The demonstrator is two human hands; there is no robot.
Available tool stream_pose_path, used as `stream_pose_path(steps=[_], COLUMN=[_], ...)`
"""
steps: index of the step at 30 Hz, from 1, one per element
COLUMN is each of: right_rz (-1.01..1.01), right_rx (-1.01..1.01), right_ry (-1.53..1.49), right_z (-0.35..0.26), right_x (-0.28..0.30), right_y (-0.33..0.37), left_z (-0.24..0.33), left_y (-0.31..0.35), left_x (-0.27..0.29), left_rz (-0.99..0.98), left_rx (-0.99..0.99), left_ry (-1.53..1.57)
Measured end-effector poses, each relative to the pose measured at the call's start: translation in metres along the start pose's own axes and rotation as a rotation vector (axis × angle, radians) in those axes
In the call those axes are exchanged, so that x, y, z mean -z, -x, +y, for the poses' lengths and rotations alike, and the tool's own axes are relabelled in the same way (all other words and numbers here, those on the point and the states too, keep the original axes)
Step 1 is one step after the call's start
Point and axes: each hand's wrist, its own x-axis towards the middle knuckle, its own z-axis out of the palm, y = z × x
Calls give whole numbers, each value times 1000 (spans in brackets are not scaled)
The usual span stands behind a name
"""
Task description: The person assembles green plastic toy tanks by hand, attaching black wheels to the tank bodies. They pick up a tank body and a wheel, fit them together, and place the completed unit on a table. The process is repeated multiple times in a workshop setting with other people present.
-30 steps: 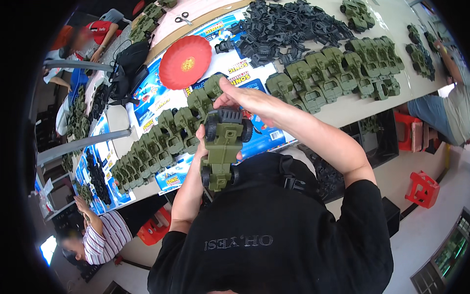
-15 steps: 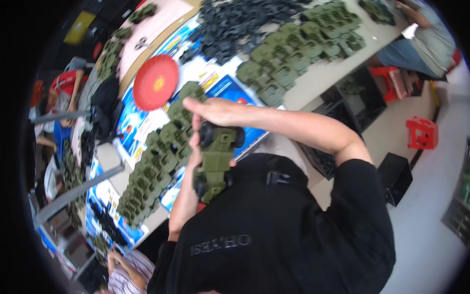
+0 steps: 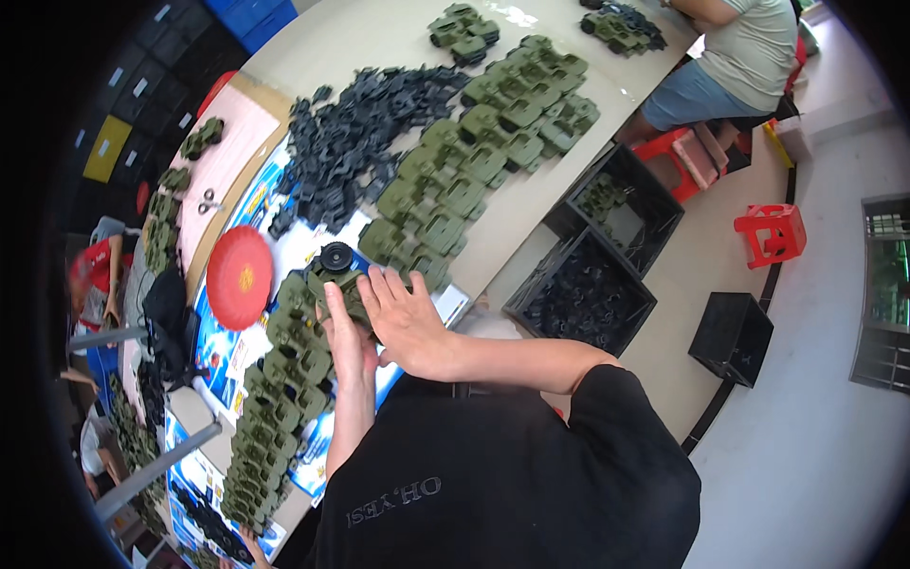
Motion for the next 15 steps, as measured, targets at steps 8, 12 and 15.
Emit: stream_pose_path(steps=[8, 12, 15], right_rz=[327, 596, 640], right_rx=[-217, -509, -567], right_ry=[-520, -496, -357], right_z=[194, 352, 488], right_x=[42, 80, 132], right_y=[-7, -18, -45], left_z=[-32, -45, -55], left_y=[-33, -51, -59], left_x=[-150, -182, -162], left_rz=[-488, -681, -584], left_rx=[-68, -6, 109], left_ry=[-269, -339, -506])
